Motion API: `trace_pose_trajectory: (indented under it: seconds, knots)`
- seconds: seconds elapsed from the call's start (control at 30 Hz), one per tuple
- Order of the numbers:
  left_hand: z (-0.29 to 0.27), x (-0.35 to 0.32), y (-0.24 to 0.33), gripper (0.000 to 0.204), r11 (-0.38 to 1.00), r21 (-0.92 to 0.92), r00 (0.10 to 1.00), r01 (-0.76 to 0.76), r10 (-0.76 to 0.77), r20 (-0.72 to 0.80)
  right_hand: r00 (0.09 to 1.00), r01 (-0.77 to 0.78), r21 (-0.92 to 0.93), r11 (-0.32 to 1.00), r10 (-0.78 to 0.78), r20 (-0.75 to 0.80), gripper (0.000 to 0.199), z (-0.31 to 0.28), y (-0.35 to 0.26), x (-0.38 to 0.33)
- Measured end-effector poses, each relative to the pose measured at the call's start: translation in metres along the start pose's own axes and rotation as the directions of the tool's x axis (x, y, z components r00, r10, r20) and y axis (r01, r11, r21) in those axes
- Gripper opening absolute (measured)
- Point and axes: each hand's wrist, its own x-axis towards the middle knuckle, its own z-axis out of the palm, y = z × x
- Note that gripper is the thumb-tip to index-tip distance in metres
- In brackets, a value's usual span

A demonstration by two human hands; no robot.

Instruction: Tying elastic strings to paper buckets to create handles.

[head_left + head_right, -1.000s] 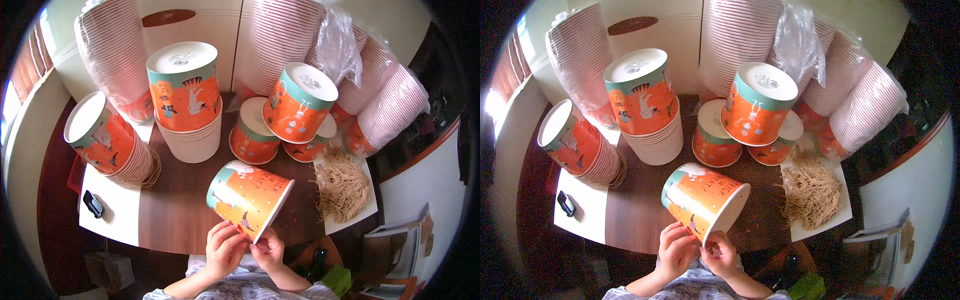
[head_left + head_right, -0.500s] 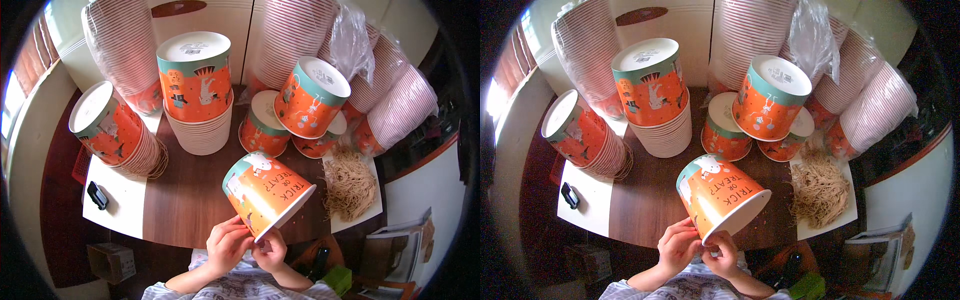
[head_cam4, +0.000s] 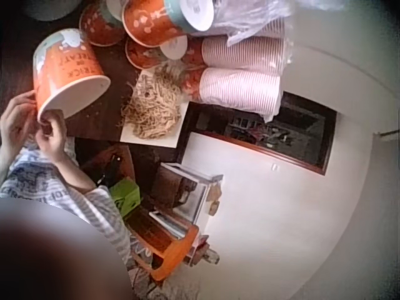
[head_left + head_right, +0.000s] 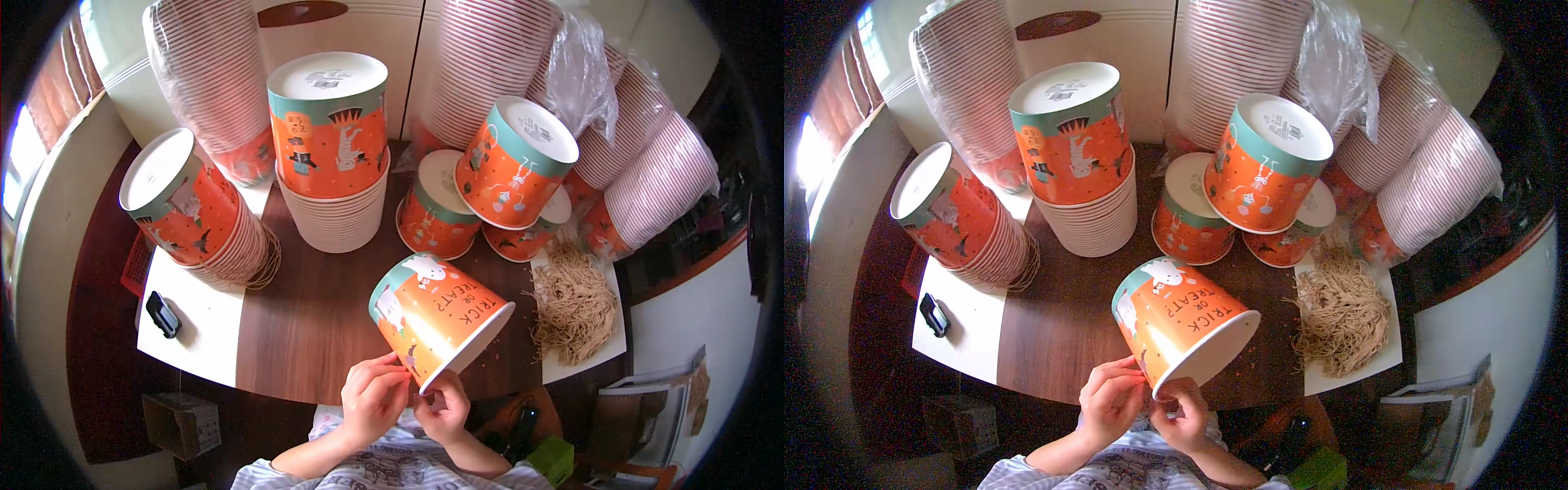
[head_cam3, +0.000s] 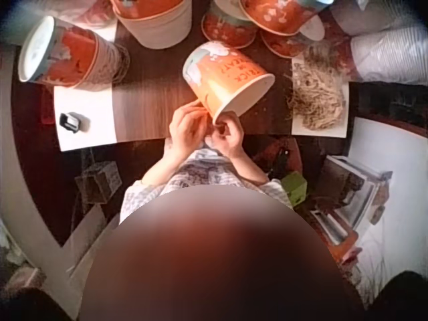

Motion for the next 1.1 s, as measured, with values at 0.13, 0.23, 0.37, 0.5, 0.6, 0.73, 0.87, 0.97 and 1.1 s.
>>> trace_pose_trajectory:
  seconds: [0.13, 0.23, 0.37, 0.5, 0.6, 0.73, 0.87, 0.97, 1.1]
  knots:
    - [0.0003, 0.0022, 0.0042, 0.019, 1.0, -0.015, 1.0, 0.01, -0.009, 0.013, 1.0, 0.015, 0.024, 1.0, -0.015, -0.02, 0.029, 0.0012, 0.0016, -0.0003]
    - [0.0027, 0.0025, 0.0041, 0.02, 1.0, -0.016, 1.0, 0.014, -0.014, 0.009, 1.0, -0.015, 0.058, 0.998, 0.017, -0.026, 0.029, 0.0005, 0.0006, -0.0012]
    - [0.0047, 0.0018, 0.0027, 0.022, 1.0, 0.008, 1.0, 0.01, -0.01, 0.002, 0.999, 0.039, 0.006, 0.999, -0.039, -0.019, 0.031, -0.0028, 0.0011, -0.0002]
    - [0.0048, 0.0011, 0.0017, 0.021, 1.0, 0.022, 1.0, 0.015, -0.015, 0.009, 1.0, 0.025, 0.026, 0.999, -0.024, -0.019, 0.033, -0.002, 0.0005, -0.0014]
    - [0.0044, 0.002, 0.0043, 0.02, 1.0, 0.009, 1.0, 0.014, -0.014, 0.015, 0.998, -0.047, 0.114, 0.992, 0.05, -0.025, 0.036, -0.0024, 0.0014, -0.0028]
    - [0.0043, 0.0019, 0.0058, 0.022, 1.0, 0.013, 1.0, -0.004, 0.004, 0.028, 0.977, -0.203, 0.338, 0.919, 0.212, 0.01, 0.038, 0.0001, -0.001, -0.0039]
    - [0.0055, -0.0004, 0.0054, 0.023, 0.999, 0.026, 0.998, -0.041, 0.04, 0.037, 0.976, -0.204, 0.309, 0.929, 0.219, -0.017, 0.036, -0.0027, -0.0012, -0.0038]
    - [0.0047, -0.001, 0.0083, 0.025, 0.999, 0.017, 0.998, -0.039, 0.039, 0.055, 0.981, -0.174, 0.272, 0.946, 0.191, -0.039, 0.032, -0.0026, -0.0035, -0.0015]
    - [0.0062, -0.0014, 0.0104, 0.026, 0.999, 0.017, 0.998, -0.048, 0.048, 0.051, 0.993, -0.082, 0.214, 0.973, 0.098, -0.067, 0.027, -0.0045, -0.0015, -0.0024]
